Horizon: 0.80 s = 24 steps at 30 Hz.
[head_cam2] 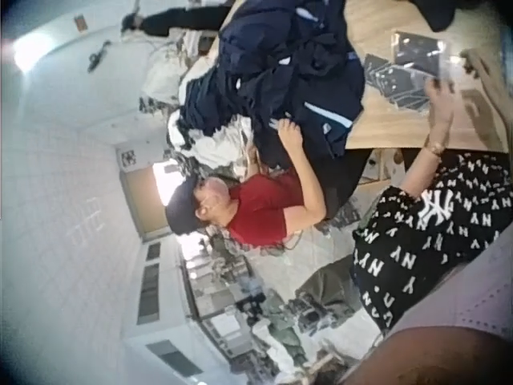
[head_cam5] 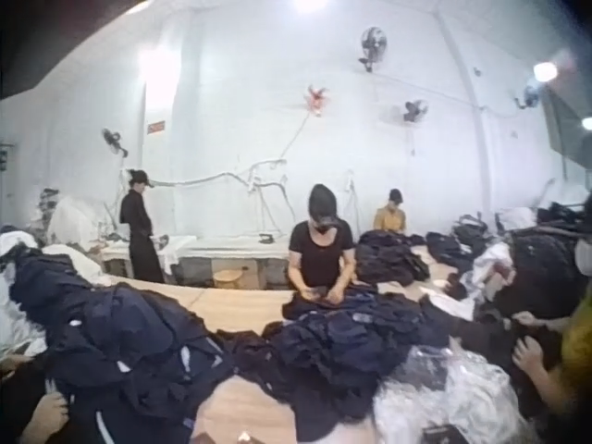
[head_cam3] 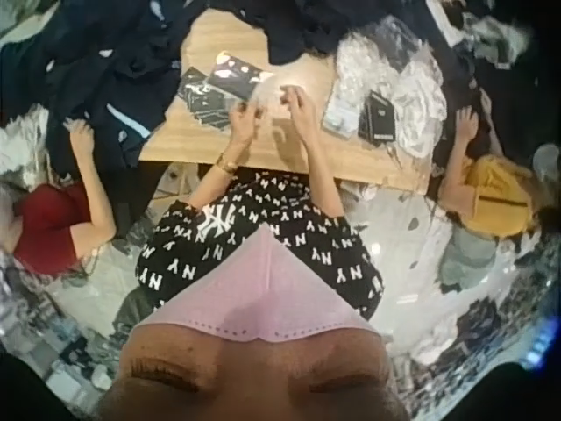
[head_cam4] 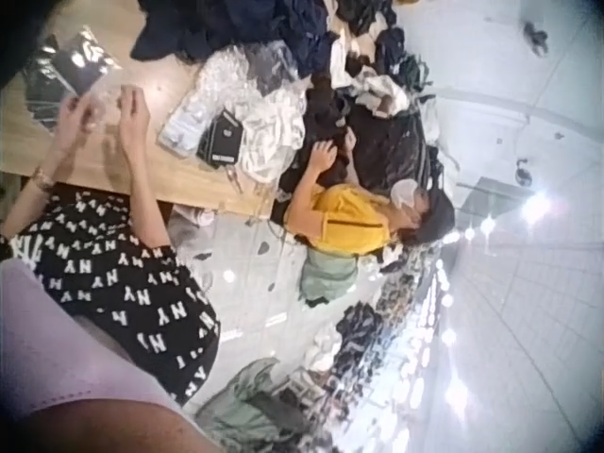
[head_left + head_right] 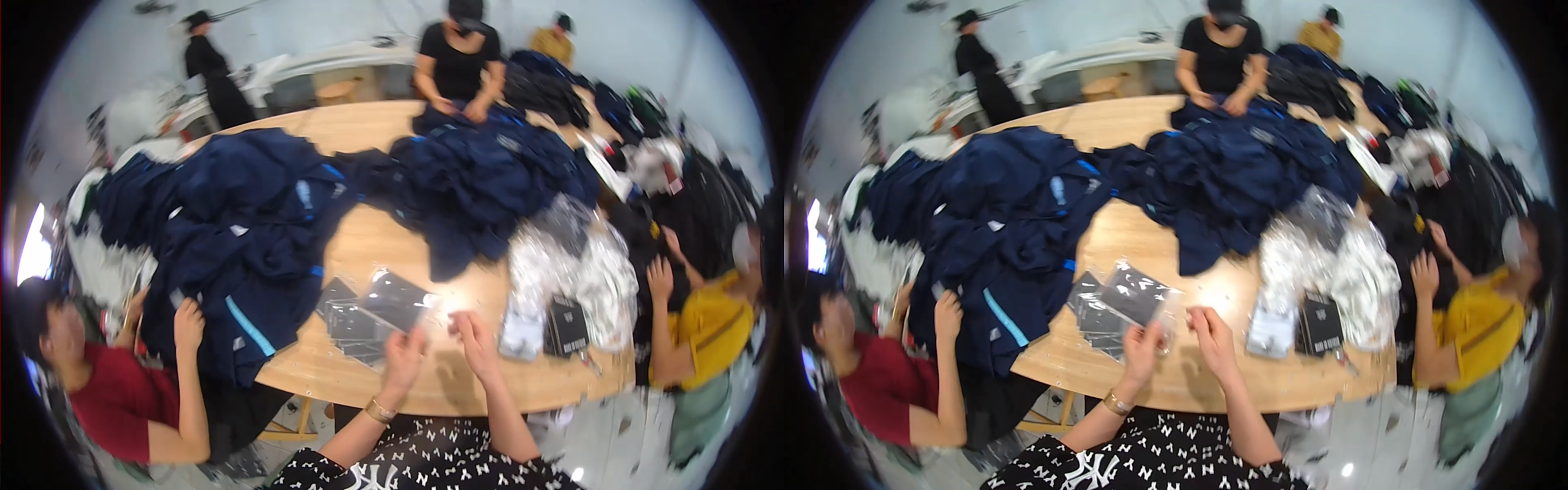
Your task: Packaging small black tags or cards into individual plastic sleeves at a garment factory workbench.
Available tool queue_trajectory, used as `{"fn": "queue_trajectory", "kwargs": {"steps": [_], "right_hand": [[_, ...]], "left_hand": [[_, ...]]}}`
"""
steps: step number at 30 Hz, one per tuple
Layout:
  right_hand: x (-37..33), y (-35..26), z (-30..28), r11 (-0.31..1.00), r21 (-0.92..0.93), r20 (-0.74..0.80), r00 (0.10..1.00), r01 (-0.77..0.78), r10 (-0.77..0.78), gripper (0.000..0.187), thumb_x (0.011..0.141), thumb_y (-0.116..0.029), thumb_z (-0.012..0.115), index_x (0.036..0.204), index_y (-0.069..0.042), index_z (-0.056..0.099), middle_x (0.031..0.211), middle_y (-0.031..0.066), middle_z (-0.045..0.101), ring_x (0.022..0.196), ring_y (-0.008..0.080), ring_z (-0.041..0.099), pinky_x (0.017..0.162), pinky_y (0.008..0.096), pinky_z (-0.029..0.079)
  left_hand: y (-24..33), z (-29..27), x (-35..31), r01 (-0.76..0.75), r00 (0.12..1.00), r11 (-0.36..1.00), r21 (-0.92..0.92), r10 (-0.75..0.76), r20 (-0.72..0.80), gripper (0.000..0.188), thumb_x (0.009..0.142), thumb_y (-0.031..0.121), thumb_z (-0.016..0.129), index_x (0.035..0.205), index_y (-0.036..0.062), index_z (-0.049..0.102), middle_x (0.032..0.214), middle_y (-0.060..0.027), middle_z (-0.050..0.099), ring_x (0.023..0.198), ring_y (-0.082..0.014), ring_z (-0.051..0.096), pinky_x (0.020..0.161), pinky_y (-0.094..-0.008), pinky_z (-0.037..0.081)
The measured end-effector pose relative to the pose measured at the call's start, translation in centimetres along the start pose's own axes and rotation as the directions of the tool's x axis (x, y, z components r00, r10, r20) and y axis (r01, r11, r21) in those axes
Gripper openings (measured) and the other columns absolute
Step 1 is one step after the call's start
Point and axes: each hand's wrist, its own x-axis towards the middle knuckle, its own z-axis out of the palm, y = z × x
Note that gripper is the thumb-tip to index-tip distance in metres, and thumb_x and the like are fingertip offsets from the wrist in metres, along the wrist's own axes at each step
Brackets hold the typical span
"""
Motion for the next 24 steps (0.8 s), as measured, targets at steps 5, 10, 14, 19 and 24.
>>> {"fn": "queue_trajectory", "kwargs": {"steps": [5, 10, 14, 19, 24], "right_hand": [[-0.6, 0.1, -5.3, 0.570, -0.818, -0.126, 0.945, 0.073, -0.302, 0.036, 0.081, -0.026, 0.057, 0.110, -0.005, 0.052, 0.110, 0.0141, 0.052, 0.103, 0.0283, 0.048, 0.087, 0.0416, 0.035], [-3.2, 3.3, -9.2, 0.180, -0.975, -0.176, 0.949, -0.131, -0.262, 0.047, 0.079, -0.030, 0.057, 0.119, -0.007, 0.048, 0.129, 0.0159, 0.039, 0.119, 0.0299, 0.037, 0.095, 0.0481, 0.026], [-4.2, 4.6, -9.7, 0.323, -0.944, -0.143, 0.970, -0.074, -0.197, 0.039, 0.080, -0.029, 0.056, 0.114, -0.011, 0.053, 0.130, 0.0121, 0.039, 0.119, 0.0286, 0.037, 0.097, 0.0488, 0.023], [-3.6, 3.2, -9.6, 0.440, -0.891, -0.238, 0.941, -0.112, -0.242, 0.018, 0.082, -0.023, 0.055, 0.091, -0.012, 0.064, 0.098, 0.0061, 0.062, 0.097, 0.0248, 0.053, 0.094, 0.0480, 0.024], [-2.6, 2.2, -10.7, 0.813, -0.565, -0.454, 0.876, -0.142, -0.163, 0.019, 0.086, -0.020, 0.050, 0.085, -0.005, 0.062, 0.082, 0.0074, 0.064, 0.082, 0.0177, 0.059, 0.082, 0.0437, 0.038]], "left_hand": [[-1.2, -2.8, 1.9, 0.356, 0.903, 0.841, -0.407, -0.422, -0.083, 0.037, 0.086, 0.045, 0.047, 0.078, 0.0090, 0.048, 0.065, -0.0014, 0.050, 0.063, -0.0150, 0.053, 0.054, -0.0270, 0.042], [-1.8, -2.8, 1.4, 0.617, 0.786, 0.715, -0.329, -0.584, 0.204, 0.043, 0.086, 0.050, 0.042, 0.081, 0.0081, 0.051, 0.071, -0.0026, 0.053, 0.068, -0.0158, 0.054, 0.058, -0.0275, 0.044], [-1.0, -1.0, 1.1, 0.624, 0.767, 0.750, -0.220, -0.533, 0.358, 0.037, 0.089, 0.042, 0.041, 0.083, 0.0071, 0.053, 0.073, -0.0032, 0.053, 0.069, -0.0152, 0.054, 0.060, -0.0266, 0.044], [0.4, 0.7, 0.5, 0.558, 0.791, 0.806, -0.199, -0.443, 0.422, 0.029, 0.090, 0.032, 0.045, 0.084, 0.0052, 0.054, 0.075, -0.0034, 0.054, 0.072, -0.0131, 0.053, 0.060, -0.0242, 0.043], [1.3, 1.3, 0.1, 0.512, 0.808, 0.847, -0.145, -0.417, 0.415, 0.027, 0.089, 0.031, 0.046, 0.083, 0.0063, 0.055, 0.075, -0.0027, 0.055, 0.073, -0.0121, 0.053, 0.060, -0.0234, 0.043]]}}
